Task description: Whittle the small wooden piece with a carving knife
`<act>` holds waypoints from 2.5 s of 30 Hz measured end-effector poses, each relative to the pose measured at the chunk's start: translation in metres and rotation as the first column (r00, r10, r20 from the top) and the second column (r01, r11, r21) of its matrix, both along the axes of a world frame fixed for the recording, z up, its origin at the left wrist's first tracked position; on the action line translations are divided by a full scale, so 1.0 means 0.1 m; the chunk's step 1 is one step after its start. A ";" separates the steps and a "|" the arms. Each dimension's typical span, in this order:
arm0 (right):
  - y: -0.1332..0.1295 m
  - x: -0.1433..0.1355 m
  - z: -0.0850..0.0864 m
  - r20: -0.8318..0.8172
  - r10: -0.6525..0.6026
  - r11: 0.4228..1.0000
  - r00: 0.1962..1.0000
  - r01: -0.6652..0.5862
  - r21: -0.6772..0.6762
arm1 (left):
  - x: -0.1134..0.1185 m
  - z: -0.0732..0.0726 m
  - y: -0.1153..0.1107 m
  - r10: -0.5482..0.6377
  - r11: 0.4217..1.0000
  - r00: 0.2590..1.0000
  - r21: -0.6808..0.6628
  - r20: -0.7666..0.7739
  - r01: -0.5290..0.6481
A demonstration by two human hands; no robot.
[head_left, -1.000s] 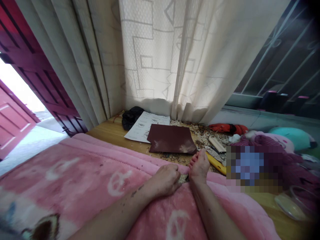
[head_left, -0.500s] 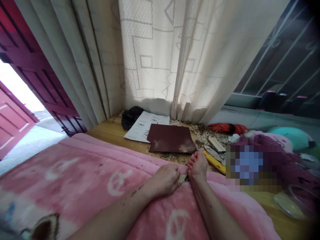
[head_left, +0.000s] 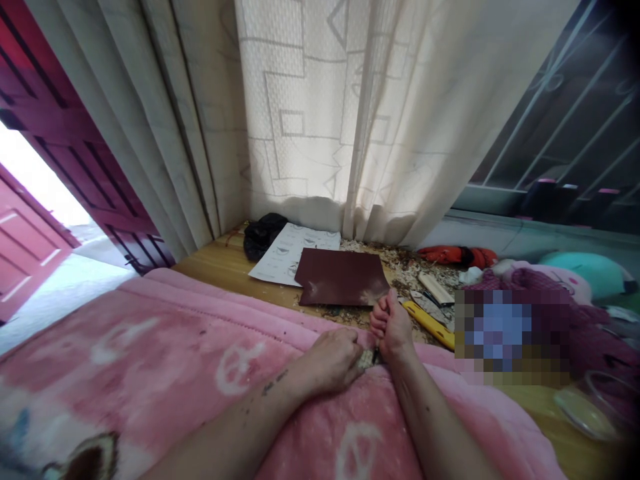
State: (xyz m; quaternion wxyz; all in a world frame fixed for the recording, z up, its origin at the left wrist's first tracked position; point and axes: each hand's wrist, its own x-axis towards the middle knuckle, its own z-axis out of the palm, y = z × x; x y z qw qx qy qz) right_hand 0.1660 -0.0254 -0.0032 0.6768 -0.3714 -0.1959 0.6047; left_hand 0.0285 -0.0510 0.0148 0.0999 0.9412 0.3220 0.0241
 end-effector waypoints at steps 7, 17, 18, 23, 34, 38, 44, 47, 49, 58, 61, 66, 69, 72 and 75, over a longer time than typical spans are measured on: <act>-0.05 0.08 0.02 -0.110 -0.079 0.996 0.991 0.083 0.030 | 0.00 0.01 0.01 0.016 0.999 1.000 -0.029 0.017 -0.015; -0.04 0.07 0.03 -0.030 -0.179 0.983 0.983 0.180 0.032 | -0.03 -0.08 0.04 0.014 1.000 1.000 -0.010 0.023 -0.013; -0.04 0.07 0.02 -0.032 -0.176 0.984 0.984 0.177 0.032 | -0.03 -0.08 0.04 0.011 1.000 1.000 -0.011 0.027 -0.011; -0.03 0.06 0.02 -0.016 -0.144 0.989 0.989 0.145 0.028 | -0.03 -0.08 0.04 0.013 1.000 1.000 -0.016 0.025 -0.013; 0.03 0.00 0.01 -0.018 -0.019 1.000 1.000 0.019 0.015 | -0.01 -0.06 0.03 -0.018 1.000 1.000 -0.004 0.006 0.018; 0.03 -0.02 0.02 0.000 0.048 0.999 0.999 -0.048 0.024 | 0.01 -0.03 0.01 -0.006 1.000 1.000 -0.012 -0.025 0.005; 0.03 -0.08 0.04 0.050 0.103 0.994 0.993 -0.104 0.025 | 0.02 -0.01 0.00 -0.011 1.000 1.000 0.003 -0.006 0.011; 0.02 -0.10 0.03 0.057 0.159 0.986 0.986 -0.161 0.047 | 0.02 -0.01 0.00 -0.020 1.000 0.999 0.018 0.036 0.020; 0.02 -0.10 0.02 0.050 0.173 0.982 0.984 -0.176 0.062 | 0.02 -0.01 0.00 -0.028 0.999 0.998 0.033 0.048 0.027; -0.04 0.08 0.07 -0.111 0.250 0.966 0.962 -0.239 0.102 | -0.01 -0.02 0.00 -0.003 1.000 1.000 -0.012 0.023 0.003; -0.05 0.11 0.08 -0.138 0.172 0.980 0.975 -0.155 0.127 | -0.01 -0.02 0.01 0.009 1.000 1.000 -0.027 0.022 -0.009; -0.05 0.09 0.06 -0.149 0.043 0.994 0.988 -0.027 0.109 | -0.02 -0.04 0.03 0.011 1.000 0.999 -0.025 0.033 -0.010; -0.04 0.08 0.04 -0.142 -0.033 0.996 0.989 0.045 0.080 | -0.02 -0.06 0.04 0.006 0.999 1.000 -0.031 0.025 -0.005; -0.02 0.09 0.02 -0.125 -0.097 0.994 0.987 0.102 0.039 | -0.03 -0.07 0.04 0.001 0.999 1.000 -0.046 0.016 0.000; -0.01 0.07 0.02 -0.104 -0.119 0.993 0.987 0.121 0.011 | -0.04 -0.06 0.04 -0.003 0.999 1.000 -0.038 0.024 0.004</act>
